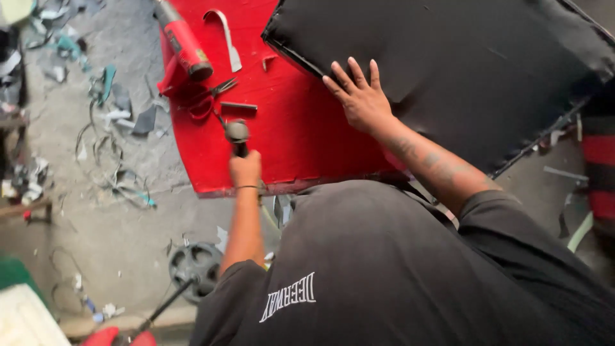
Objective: Upholstering a seat frame by stretching black fabric over it and securing it with a pneumatic stapler.
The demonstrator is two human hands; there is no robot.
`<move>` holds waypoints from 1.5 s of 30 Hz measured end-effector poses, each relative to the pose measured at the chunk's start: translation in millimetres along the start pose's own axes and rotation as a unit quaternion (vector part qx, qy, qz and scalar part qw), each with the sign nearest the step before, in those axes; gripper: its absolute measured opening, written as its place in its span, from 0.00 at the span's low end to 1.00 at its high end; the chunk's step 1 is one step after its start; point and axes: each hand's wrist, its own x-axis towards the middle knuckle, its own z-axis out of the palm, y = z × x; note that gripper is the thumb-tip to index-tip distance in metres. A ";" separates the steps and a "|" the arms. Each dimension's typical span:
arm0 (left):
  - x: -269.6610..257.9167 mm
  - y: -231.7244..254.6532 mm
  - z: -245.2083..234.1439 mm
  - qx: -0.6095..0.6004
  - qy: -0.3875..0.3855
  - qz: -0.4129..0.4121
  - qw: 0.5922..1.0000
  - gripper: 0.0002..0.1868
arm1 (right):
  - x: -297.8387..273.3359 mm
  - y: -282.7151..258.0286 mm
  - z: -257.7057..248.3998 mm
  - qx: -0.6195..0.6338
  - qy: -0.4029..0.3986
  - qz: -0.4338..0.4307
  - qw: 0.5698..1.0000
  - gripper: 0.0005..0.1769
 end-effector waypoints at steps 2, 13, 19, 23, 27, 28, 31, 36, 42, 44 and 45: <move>-31.3 54.6 -56.3 -0.034 -0.064 0.017 0.997 0.12 | -2.4 0.5 12.0 0.001 0.024 -0.037 0.999 0.42; -25.2 206.3 -53.6 0.094 -0.173 0.367 0.909 0.15 | -10.5 17.5 71.6 -0.091 0.122 -0.155 0.976 0.36; -14.5 213.4 -28.2 0.156 -0.219 0.285 0.920 0.19 | -8.3 33.4 98.7 -0.006 0.164 -0.230 0.959 0.27; -15.4 211.1 -24.9 0.146 -0.218 0.264 0.928 0.19 | -9.2 31.1 113.2 0.030 0.195 -0.253 0.947 0.16; -8.5 195.9 -24.5 0.141 -0.231 0.258 0.927 0.19 | -26.8 28.2 101.8 0.186 0.179 -0.227 0.939 0.11; -13.8 198.6 -24.6 0.143 -0.233 0.258 0.927 0.19 | -30.3 30.0 102.7 0.187 0.179 -0.225 0.939 0.11; -23.3 198.8 -20.2 0.134 -0.243 0.259 0.925 0.17 | -32.3 32.6 92.1 0.522 0.041 -0.002 0.852 0.19; -10.2 173.6 -4.2 0.131 -0.238 0.269 0.924 0.17 | -12.8 26.1 54.0 0.752 0.389 0.075 0.527 0.09; -98.0 233.0 -21.4 0.138 -0.262 0.236 0.925 0.23 | -18.7 31.4 -18.5 0.805 0.363 0.212 0.419 0.05; -107.0 236.8 -23.7 0.146 -0.260 0.228 0.927 0.21 | -20.3 34.3 -19.5 0.815 0.355 0.218 0.404 0.06; -112.0 238.0 -26.0 0.153 -0.259 0.219 0.928 0.19 | -21.1 34.6 -20.1 0.824 0.344 0.225 0.389 0.07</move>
